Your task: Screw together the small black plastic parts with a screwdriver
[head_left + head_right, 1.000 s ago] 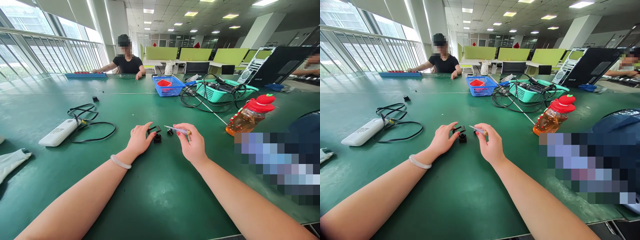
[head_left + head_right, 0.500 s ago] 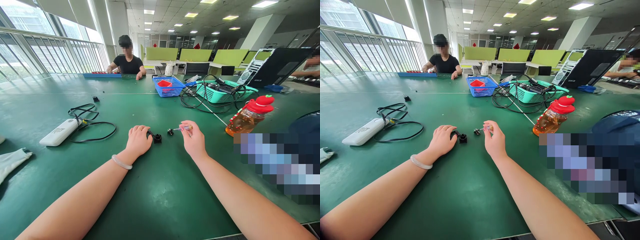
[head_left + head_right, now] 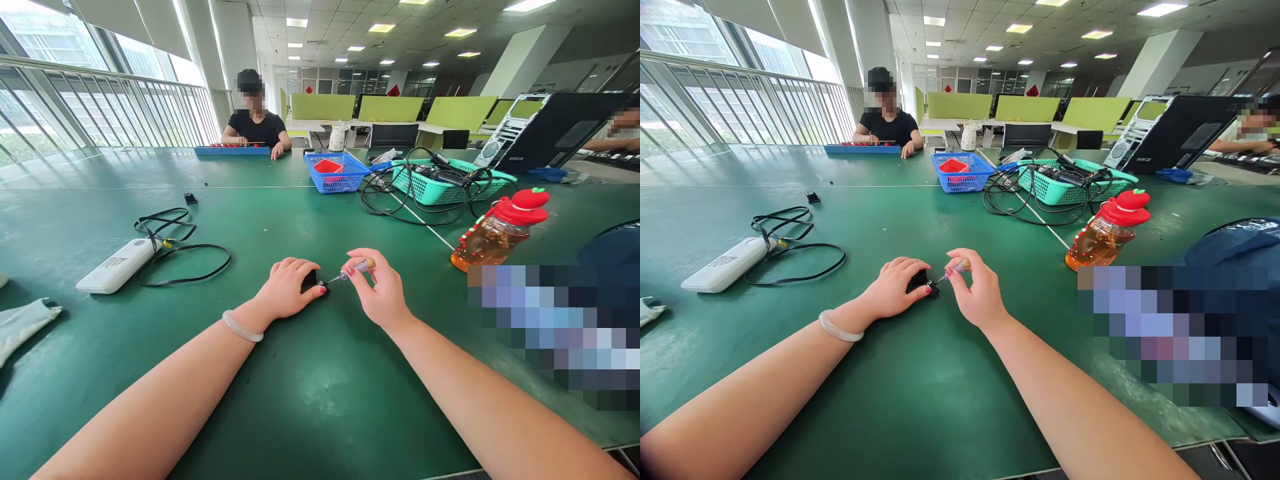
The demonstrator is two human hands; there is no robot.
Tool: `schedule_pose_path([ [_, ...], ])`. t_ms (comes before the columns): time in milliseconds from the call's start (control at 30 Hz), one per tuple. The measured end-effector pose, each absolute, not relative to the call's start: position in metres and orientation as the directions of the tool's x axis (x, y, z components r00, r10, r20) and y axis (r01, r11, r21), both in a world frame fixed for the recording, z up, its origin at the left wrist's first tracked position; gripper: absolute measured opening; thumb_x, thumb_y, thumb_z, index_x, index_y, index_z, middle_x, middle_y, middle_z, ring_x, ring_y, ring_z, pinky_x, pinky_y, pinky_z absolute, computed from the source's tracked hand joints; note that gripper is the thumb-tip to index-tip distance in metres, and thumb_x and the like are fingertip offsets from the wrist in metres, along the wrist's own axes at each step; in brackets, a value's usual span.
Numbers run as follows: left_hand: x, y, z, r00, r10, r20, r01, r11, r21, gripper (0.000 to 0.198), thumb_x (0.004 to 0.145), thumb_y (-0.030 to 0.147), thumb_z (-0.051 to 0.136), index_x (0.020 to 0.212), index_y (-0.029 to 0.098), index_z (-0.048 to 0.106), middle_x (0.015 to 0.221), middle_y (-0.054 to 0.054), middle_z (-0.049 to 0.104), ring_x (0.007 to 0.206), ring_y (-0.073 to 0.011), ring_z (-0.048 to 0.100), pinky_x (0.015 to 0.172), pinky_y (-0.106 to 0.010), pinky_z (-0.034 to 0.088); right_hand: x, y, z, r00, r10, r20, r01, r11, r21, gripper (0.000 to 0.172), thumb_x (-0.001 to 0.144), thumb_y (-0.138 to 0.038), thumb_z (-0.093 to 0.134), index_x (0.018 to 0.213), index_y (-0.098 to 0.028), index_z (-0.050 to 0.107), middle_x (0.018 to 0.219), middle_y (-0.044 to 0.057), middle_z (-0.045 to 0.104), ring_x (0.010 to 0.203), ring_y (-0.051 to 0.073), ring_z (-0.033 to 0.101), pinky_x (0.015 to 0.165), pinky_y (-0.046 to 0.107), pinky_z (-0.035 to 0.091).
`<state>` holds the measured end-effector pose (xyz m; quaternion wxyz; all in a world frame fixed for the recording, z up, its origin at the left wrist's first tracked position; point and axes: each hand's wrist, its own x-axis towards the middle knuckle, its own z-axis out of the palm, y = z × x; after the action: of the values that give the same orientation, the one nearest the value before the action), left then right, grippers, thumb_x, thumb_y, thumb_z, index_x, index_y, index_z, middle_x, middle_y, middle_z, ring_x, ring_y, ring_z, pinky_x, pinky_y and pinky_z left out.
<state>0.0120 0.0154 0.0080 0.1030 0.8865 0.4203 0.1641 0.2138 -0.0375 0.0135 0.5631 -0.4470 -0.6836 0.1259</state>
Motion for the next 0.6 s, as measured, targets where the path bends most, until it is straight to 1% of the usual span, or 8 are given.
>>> schedule_pose_path([
  [67, 0.013, 0.014, 0.009, 0.581, 0.788, 0.205, 0.726, -0.615, 0.308, 0.055, 0.085, 0.061, 0.052, 0.129, 0.028, 0.052, 0.136, -0.007, 0.057, 0.131, -0.0324, 0.04, 0.109, -0.055, 0.03, 0.215, -0.038, 0.014, 0.038, 0.725, 0.688, 0.465, 0.596, -0.654, 0.018, 0.092, -0.026, 0.054, 0.11, -0.024, 0.054, 0.086, 0.002, 0.069, 0.082, 0.018, 0.067, 0.08, 0.035, 0.054],
  [133, 0.013, 0.014, 0.009, 0.577, 0.795, 0.188, 0.74, -0.606, 0.291, 0.063, 0.082, 0.065, 0.054, 0.134, 0.03, 0.05, 0.14, -0.007, 0.053, 0.135, -0.0368, 0.033, 0.11, -0.061, 0.025, 0.217, -0.037, 0.013, 0.071, 0.703, 0.708, 0.474, 0.601, -0.643, 0.018, 0.092, -0.026, 0.053, 0.11, -0.024, 0.054, 0.086, 0.002, 0.068, 0.082, 0.018, 0.067, 0.081, 0.036, 0.054],
  [200, 0.013, 0.013, 0.009, 0.588, 0.793, 0.16, 0.741, -0.608, 0.285, 0.066, 0.08, 0.067, 0.054, 0.136, 0.032, 0.048, 0.143, -0.007, 0.05, 0.137, -0.0394, 0.029, 0.11, -0.065, 0.021, 0.219, -0.035, 0.012, 0.108, 0.685, 0.72, 0.484, 0.596, -0.641, 0.017, 0.093, -0.027, 0.052, 0.11, -0.024, 0.053, 0.086, 0.003, 0.068, 0.083, 0.019, 0.067, 0.082, 0.037, 0.054],
  [267, 0.013, 0.013, 0.008, 0.611, 0.779, 0.143, 0.728, -0.624, 0.285, 0.062, 0.082, 0.066, 0.053, 0.134, 0.032, 0.05, 0.141, -0.007, 0.051, 0.135, -0.0379, 0.033, 0.11, -0.064, 0.022, 0.22, -0.033, 0.011, 0.132, 0.675, 0.726, 0.491, 0.592, -0.639, 0.017, 0.093, -0.027, 0.052, 0.109, -0.023, 0.053, 0.086, 0.003, 0.068, 0.084, 0.019, 0.067, 0.082, 0.038, 0.054],
  [400, 0.016, 0.004, 0.009, 0.642, 0.747, 0.174, 0.698, -0.663, 0.272, 0.046, 0.088, 0.057, 0.049, 0.125, 0.031, 0.056, 0.136, -0.007, 0.054, 0.128, -0.032, 0.042, 0.108, -0.058, 0.029, 0.221, -0.031, 0.012, 0.114, 0.66, 0.743, 0.526, 0.594, -0.609, 0.016, 0.093, -0.026, 0.05, 0.109, -0.023, 0.053, 0.085, 0.003, 0.069, 0.082, 0.019, 0.067, 0.078, 0.036, 0.054],
  [600, 0.027, -0.018, 0.013, 0.661, 0.731, 0.17, 0.684, -0.68, 0.263, 0.032, 0.094, 0.047, 0.045, 0.115, 0.028, 0.059, 0.132, -0.008, 0.056, 0.125, -0.0292, 0.045, 0.106, -0.057, 0.032, 0.22, -0.029, 0.011, 0.082, 0.638, 0.766, 0.55, 0.612, -0.568, 0.016, 0.093, -0.026, 0.05, 0.108, -0.023, 0.052, 0.084, 0.003, 0.069, 0.079, 0.018, 0.068, 0.078, 0.034, 0.054],
])
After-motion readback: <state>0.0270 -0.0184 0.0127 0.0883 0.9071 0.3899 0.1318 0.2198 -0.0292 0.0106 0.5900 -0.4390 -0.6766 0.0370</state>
